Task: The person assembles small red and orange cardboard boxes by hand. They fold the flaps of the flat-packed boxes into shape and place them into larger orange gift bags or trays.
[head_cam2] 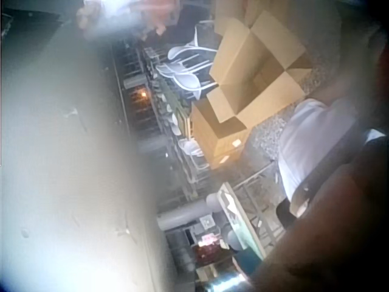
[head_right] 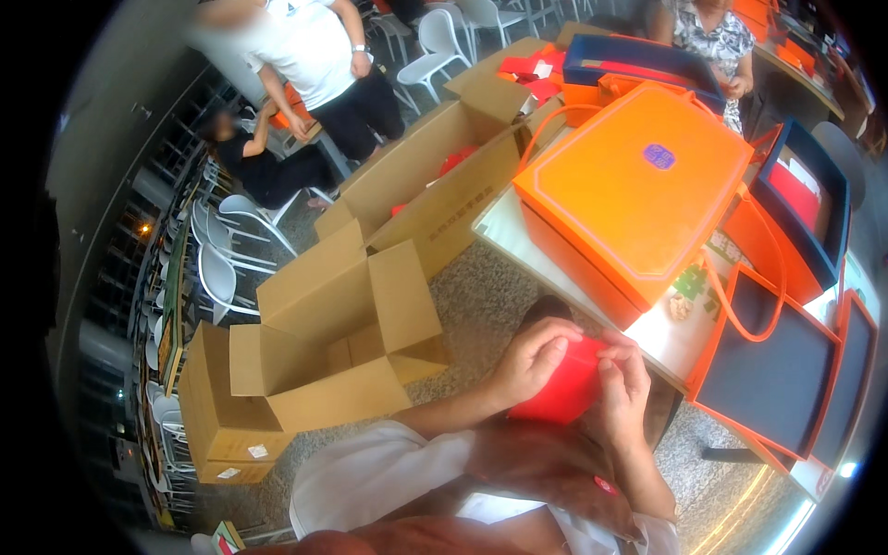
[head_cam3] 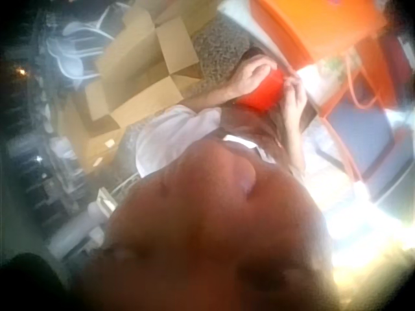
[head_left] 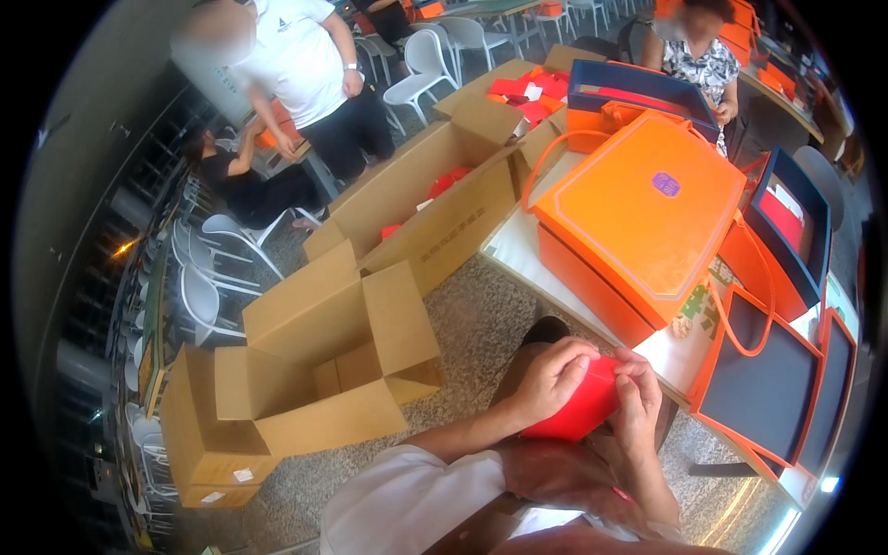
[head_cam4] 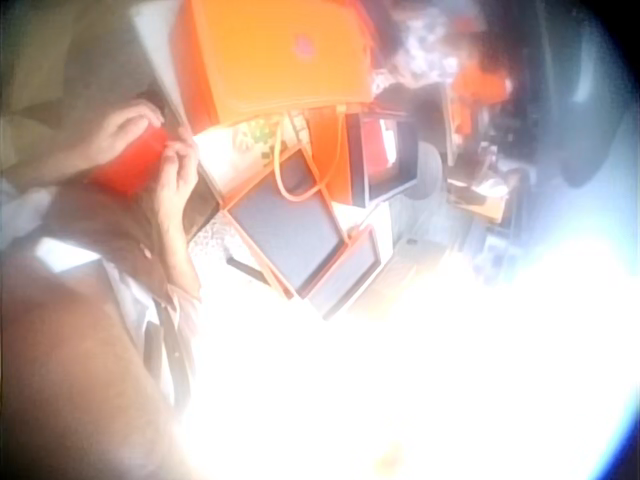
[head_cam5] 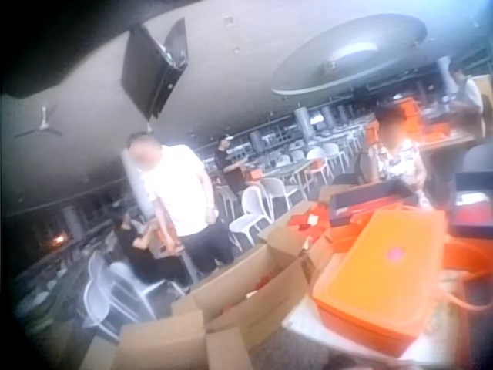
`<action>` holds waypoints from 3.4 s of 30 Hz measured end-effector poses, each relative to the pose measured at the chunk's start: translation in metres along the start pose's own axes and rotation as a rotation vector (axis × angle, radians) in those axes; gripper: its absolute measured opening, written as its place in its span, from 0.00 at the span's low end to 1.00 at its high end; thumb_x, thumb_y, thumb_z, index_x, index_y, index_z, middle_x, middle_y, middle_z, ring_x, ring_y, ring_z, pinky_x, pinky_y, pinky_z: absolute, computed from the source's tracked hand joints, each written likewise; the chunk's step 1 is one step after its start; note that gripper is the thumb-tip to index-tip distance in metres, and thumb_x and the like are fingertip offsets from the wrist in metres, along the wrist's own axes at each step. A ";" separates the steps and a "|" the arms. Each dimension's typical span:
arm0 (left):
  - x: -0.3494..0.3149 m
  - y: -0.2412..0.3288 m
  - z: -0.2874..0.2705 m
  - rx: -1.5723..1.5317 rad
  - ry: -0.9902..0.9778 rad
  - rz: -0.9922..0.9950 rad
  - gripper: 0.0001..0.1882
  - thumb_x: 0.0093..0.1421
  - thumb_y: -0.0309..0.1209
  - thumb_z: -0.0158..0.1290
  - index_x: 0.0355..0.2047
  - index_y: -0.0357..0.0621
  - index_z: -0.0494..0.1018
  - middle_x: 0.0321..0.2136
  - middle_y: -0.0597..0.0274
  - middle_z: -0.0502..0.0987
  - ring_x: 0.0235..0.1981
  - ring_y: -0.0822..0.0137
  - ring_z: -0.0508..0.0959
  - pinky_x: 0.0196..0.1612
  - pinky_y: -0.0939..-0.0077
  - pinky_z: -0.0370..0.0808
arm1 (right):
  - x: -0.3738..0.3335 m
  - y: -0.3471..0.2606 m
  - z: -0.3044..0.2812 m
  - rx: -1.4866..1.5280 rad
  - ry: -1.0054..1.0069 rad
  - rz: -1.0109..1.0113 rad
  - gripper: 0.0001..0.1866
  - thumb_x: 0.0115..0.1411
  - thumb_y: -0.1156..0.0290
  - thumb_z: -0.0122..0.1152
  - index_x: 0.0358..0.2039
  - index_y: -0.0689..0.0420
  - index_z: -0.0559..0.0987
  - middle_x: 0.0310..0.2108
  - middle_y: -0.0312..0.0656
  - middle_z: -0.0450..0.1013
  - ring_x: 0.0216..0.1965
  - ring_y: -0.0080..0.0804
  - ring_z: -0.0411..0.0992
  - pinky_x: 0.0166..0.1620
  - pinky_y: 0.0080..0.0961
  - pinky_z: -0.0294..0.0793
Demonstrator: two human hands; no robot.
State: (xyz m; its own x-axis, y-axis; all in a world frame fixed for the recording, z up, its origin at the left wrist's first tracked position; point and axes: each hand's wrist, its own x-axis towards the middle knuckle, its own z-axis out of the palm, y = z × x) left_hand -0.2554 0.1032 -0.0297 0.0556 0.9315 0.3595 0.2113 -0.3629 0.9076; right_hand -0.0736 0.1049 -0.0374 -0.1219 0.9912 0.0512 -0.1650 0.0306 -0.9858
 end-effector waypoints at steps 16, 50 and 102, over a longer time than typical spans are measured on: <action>0.018 0.023 -0.021 -0.102 0.208 -0.213 0.11 0.72 0.32 0.46 0.45 0.39 0.75 0.44 0.60 0.79 0.44 0.69 0.77 0.50 0.75 0.73 | -0.006 0.000 0.019 0.191 -0.127 -0.072 0.39 0.65 0.68 0.60 0.69 0.63 0.52 0.65 0.49 0.60 0.66 0.37 0.60 0.67 0.37 0.59; 0.048 0.038 -0.070 0.236 -0.362 0.094 0.24 0.61 0.24 0.57 0.58 0.38 0.72 0.54 0.48 0.76 0.53 0.55 0.78 0.56 0.69 0.73 | 0.014 -0.038 0.012 -0.205 -0.295 0.072 0.30 0.64 0.57 0.63 0.58 0.66 0.70 0.40 0.53 0.79 0.43 0.37 0.79 0.47 0.31 0.77; 0.062 -0.199 -0.369 -0.480 0.894 -0.471 0.43 0.65 0.64 0.44 0.68 0.43 0.56 0.63 0.55 0.66 0.60 0.59 0.69 0.58 0.57 0.72 | 0.009 0.040 0.024 -0.182 -0.298 0.564 0.14 0.69 0.68 0.56 0.48 0.64 0.75 0.33 0.39 0.77 0.31 0.21 0.74 0.35 0.19 0.75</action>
State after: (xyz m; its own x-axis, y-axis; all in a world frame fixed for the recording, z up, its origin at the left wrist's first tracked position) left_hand -0.6538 0.2233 -0.1079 -0.6929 0.6953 -0.1910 -0.3831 -0.1307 0.9144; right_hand -0.1051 0.1119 -0.0722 -0.4107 0.7845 -0.4647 0.1680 -0.4358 -0.8842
